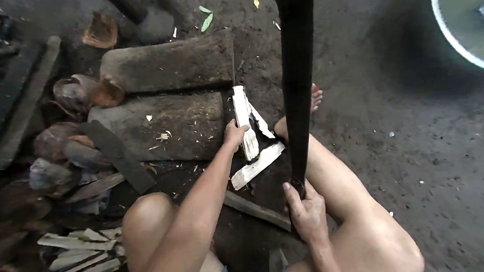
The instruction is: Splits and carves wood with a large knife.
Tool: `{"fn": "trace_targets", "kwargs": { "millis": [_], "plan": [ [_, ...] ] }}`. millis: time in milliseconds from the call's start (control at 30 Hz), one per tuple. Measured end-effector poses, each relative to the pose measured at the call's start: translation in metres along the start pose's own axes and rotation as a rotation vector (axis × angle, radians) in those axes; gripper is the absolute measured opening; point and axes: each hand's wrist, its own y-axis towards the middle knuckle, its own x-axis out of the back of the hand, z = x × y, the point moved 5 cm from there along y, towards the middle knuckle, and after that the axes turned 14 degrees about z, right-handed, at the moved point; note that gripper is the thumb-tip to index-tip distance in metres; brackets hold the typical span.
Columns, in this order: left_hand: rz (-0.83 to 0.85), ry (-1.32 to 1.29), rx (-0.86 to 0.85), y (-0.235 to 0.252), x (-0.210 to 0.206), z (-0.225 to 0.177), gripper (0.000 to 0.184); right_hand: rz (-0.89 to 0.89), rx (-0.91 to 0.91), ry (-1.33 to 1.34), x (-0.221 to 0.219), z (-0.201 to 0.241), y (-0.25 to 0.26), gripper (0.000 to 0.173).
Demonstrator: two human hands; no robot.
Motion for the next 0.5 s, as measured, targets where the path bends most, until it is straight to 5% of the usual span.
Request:
{"fn": "trace_targets", "kwargs": {
  "millis": [233,500],
  "plan": [
    [-0.218,0.407,-0.267,-0.146,0.111,-0.079,0.047,0.002,0.228,-0.165,-0.037,0.027,-0.014,0.033],
    [-0.369,0.359,-0.279,-0.154,0.180,-0.014,0.043,0.078,0.349,-0.216,-0.114,0.058,-0.030,0.031]
  ]
}}
